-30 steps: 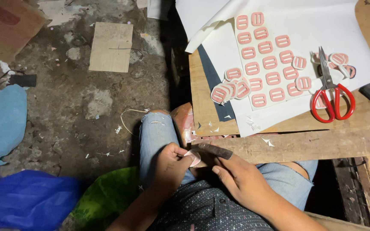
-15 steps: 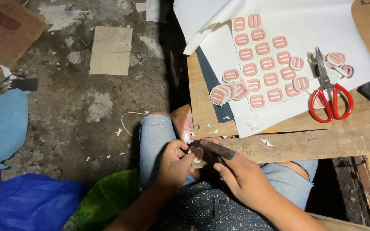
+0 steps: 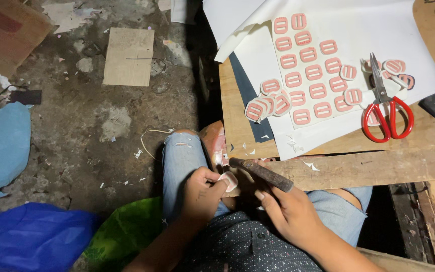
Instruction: The person sits on the floor and uses a curved metal tool to press and shape small white oval pieces with pink markings. They repeatedly pick up each piece, press it against a wooden block, and place it back on a sheet. Scissors and other pieces are visible on the work surface.
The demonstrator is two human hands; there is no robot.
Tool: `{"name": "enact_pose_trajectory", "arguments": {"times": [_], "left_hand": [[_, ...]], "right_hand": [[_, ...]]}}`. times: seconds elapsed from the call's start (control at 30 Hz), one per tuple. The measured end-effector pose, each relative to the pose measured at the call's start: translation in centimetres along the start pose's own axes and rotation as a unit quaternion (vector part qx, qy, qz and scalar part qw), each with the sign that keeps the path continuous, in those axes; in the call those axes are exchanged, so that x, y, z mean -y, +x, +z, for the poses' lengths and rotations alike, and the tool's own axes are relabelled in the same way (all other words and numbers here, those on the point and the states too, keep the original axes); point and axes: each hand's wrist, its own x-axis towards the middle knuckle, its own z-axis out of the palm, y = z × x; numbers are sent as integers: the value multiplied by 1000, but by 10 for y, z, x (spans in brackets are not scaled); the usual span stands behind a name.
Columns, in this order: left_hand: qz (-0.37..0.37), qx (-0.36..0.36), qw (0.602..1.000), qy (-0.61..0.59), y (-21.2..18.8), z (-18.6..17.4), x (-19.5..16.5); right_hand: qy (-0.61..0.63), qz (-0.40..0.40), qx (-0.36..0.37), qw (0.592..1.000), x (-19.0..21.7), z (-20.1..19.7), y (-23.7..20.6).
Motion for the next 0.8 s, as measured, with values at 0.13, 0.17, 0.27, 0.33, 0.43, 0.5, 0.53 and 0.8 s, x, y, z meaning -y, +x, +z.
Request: {"name": "enact_pose_trajectory", "arguments": {"times": [0.13, 0.17, 0.27, 0.33, 0.43, 0.5, 0.53, 0.8], "left_hand": [[-29, 8, 996, -88, 4, -1, 7], [-39, -1, 997, -64, 4, -2, 7], [-58, -17, 998, 6, 0, -4, 7], [-41, -16, 998, 53, -3, -5, 5], [-18, -14, 996, 86, -5, -2, 2], [-37, -9, 999, -12, -3, 3, 1], [-44, -7, 997, -61, -2, 5, 0], [11, 0, 1000, -25, -6, -2, -10]], "right_hand": [[-30, 43, 80, 995, -2, 3, 4], [-30, 26, 66, 997, -3, 3, 4], [-10, -16, 41, 999, 0, 2, 2], [-8, 5, 63, 998, 2, 2, 2], [-20, 52, 97, 994, 3, 0, 2], [-10, 9, 53, 999, 2, 0, 2], [-21, 26, 73, 997, 2, -1, 2], [-147, 56, 93, 983, 0, -25, 3]]}}
